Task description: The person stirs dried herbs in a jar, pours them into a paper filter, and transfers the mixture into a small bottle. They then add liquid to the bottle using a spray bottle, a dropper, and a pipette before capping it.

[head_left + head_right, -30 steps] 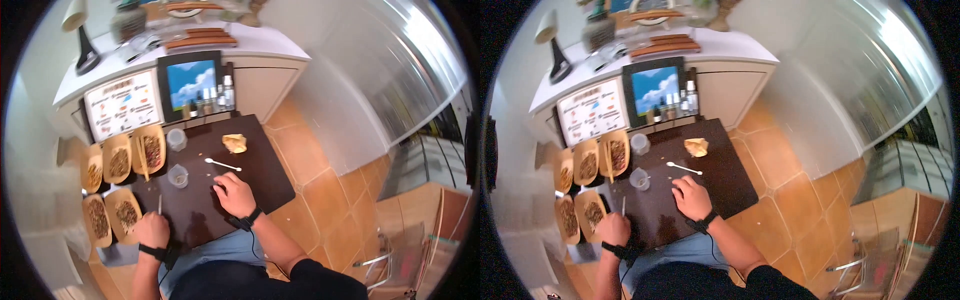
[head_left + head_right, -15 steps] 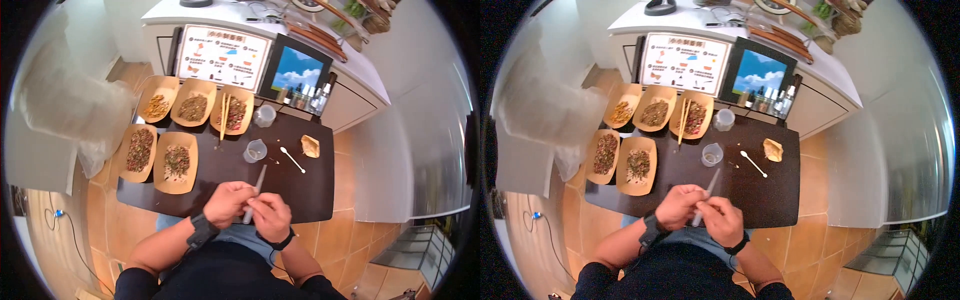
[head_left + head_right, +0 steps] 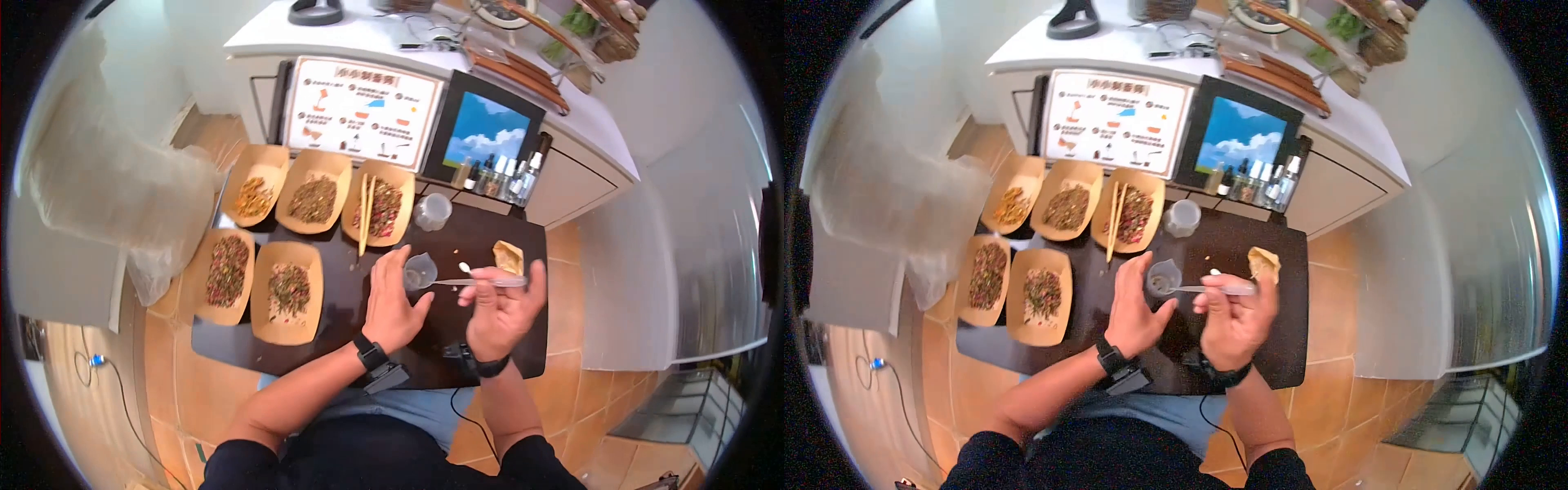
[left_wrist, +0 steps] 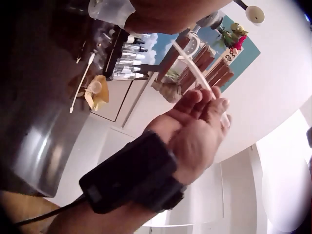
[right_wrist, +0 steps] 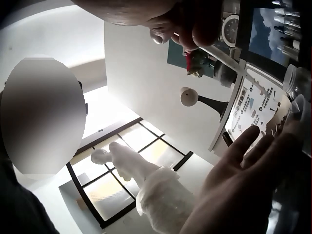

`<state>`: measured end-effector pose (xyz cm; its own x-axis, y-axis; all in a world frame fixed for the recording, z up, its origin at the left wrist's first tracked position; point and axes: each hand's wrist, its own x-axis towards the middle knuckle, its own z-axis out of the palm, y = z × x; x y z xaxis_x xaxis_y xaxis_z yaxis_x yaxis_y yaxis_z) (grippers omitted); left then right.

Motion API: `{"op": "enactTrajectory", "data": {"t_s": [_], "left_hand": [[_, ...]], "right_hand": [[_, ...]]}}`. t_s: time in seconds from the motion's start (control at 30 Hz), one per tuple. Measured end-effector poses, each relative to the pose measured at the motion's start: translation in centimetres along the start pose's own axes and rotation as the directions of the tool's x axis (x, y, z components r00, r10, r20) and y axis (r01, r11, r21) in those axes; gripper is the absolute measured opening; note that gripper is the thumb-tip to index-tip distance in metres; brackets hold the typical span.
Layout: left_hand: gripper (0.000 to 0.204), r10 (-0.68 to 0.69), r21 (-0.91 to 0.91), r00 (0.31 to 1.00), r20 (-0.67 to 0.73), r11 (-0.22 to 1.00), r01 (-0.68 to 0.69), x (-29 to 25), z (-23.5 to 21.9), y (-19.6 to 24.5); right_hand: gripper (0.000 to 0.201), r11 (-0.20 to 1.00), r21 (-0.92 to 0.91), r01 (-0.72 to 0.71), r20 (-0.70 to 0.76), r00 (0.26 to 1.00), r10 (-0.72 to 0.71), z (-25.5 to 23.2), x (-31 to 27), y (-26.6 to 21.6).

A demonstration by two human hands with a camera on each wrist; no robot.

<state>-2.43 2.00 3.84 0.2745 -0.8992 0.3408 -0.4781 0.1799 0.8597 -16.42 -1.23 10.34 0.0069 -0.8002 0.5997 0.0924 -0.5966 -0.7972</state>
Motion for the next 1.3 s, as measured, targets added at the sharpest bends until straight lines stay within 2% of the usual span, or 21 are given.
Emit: {"op": "enactTrajectory", "data": {"t_s": [0.07, 0.1, 0.13, 0.2, 0.23, 0.33, 0.4, 0.47, 0.5, 0.53, 0.6, 0.67, 0.73, 0.8, 0.9, 0.93, 1.0, 1.07, 1.1, 1.3], "left_hand": [[0.089, -0.012, -0.024, 0.999, 0.031, 1.000, 0.013, 0.4, 1.1, -0.5], [0.091, -0.020, -0.019, 0.999, 0.036, 1.000, 0.020, 0.4, 1.8, -1.0], [0.085, -0.012, -0.044, 0.999, 0.040, 0.999, 0.014, 0.6, 2.0, -1.2], [0.075, -0.059, -0.074, 0.994, 0.088, 0.995, 0.066, 0.9, 2.8, -1.7], [0.063, -0.051, -0.068, 0.995, 0.090, 0.996, 0.058, 1.1, 3.0, -1.7], [0.058, -0.028, -0.064, 0.986, 0.165, 0.997, 0.039, 1.9, 3.4, -1.3], [0.055, -0.033, -0.058, 0.987, 0.160, 0.997, 0.043, 2.1, 4.1, -0.9], [0.055, -0.132, -0.105, 0.980, 0.149, 0.983, 0.148, 2.6, 5.2, -0.3], [0.054, -0.118, -0.092, 0.983, 0.144, 0.987, 0.132, 2.9, 5.8, -0.3], [0.054, -0.114, -0.081, 0.982, 0.151, 0.989, 0.127, 3.2, 6.3, -0.1], [0.051, -0.083, -0.108, 0.985, 0.152, 0.989, 0.100, 3.8, 7.2, 0.3], [0.047, -0.059, -0.100, 0.987, 0.149, 0.992, 0.074, 4.3, 8.2, 0.1], [0.044, -0.054, -0.071, 0.991, 0.126, 0.995, 0.064, 4.3, 8.6, -0.3], [0.041, -0.044, -0.073, 0.991, 0.126, 0.996, 0.054, 4.5, 8.6, -0.7], [0.037, 0.040, -0.077, 0.985, 0.168, 0.997, -0.027, 5.0, 8.7, -0.9], [0.035, 0.074, -0.074, 0.983, 0.169, 0.995, -0.063, 5.2, 8.8, -1.2], [0.036, 0.074, -0.067, 0.980, 0.186, 0.996, -0.062, 5.3, 8.7, -1.5], [0.036, 0.047, -0.096, 0.979, 0.197, 0.995, -0.029, 5.4, 8.3, -1.4], [0.036, 0.024, -0.115, 0.981, 0.192, 0.993, -0.002, 5.4, 8.3, -1.5], [0.035, 0.024, -0.197, 0.984, 0.176, 0.980, 0.011, 5.4, 7.7, -1.8]], "right_hand": [[0.042, 0.979, -0.192, -0.070, 0.108, 0.990, 0.092, -0.9, 0.1, 1.9], [0.037, 0.949, -0.313, 0.038, 0.178, 0.984, 0.020, -0.8, 0.4, 2.7], [0.033, 0.895, -0.422, 0.142, 0.255, 0.966, -0.034, -0.5, 1.0, 3.4], [0.029, 0.893, -0.429, 0.140, 0.408, 0.911, 0.054, -0.3, 2.4, 3.9], [0.031, 0.919, -0.390, 0.054, 0.362, 0.927, 0.099, -0.3, 2.3, 4.5], [0.030, 0.926, -0.375, 0.044, 0.329, 0.940, 0.089, -1.5, 3.2, 5.1], [0.031, 0.938, -0.348, 0.005, 0.276, 0.956, 0.097, -2.5, 3.2, 6.2], [0.030, 0.945, -0.328, 0.004, 0.213, 0.975, 0.069, -3.2, 3.5, 7.2], [0.028, 0.958, -0.281, -0.057, 0.137, 0.986, 0.099, -3.3, 3.1, 7.7], [0.028, 0.960, -0.274, -0.061, 0.126, 0.987, 0.099, -3.7, 2.6, 8.0], [0.023, 0.945, -0.219, -0.241, 0.059, 0.964, 0.259, -4.7, 1.9, 8.5], [0.023, 0.960, -0.195, -0.201, 0.051, 0.975, 0.215, -5.2, 2.3, 8.7], [0.029, 0.953, -0.298, -0.054, 0.073, 0.994, 0.080, -6.0, 2.6, 8.9], [0.028, 0.955, -0.280, -0.101, 0.071, 0.990, 0.125, -6.3, 2.3, 9.2], [0.021, 0.961, -0.187, -0.205, 0.015, 0.977, 0.211, -6.6, 1.9, 9.9], [0.019, 0.975, -0.084, -0.207, -0.083, 0.976, 0.200, -5.7, 1.8, 10.0], [0.018, 0.958, -0.013, -0.286, -0.102, 0.954, 0.283, -6.1, 0.7, 10.4], [0.017, 0.946, -0.288, -0.152, -0.007, 0.988, 0.156, -6.0, 1.8, 9.8], [0.016, 0.939, -0.338, -0.067, 0.023, 0.997, 0.079, -6.0, 2.1, 10.0], [0.025, 0.927, -0.364, -0.089, -0.005, 0.996, 0.094, -6.3, 1.5, 10.6]]}}
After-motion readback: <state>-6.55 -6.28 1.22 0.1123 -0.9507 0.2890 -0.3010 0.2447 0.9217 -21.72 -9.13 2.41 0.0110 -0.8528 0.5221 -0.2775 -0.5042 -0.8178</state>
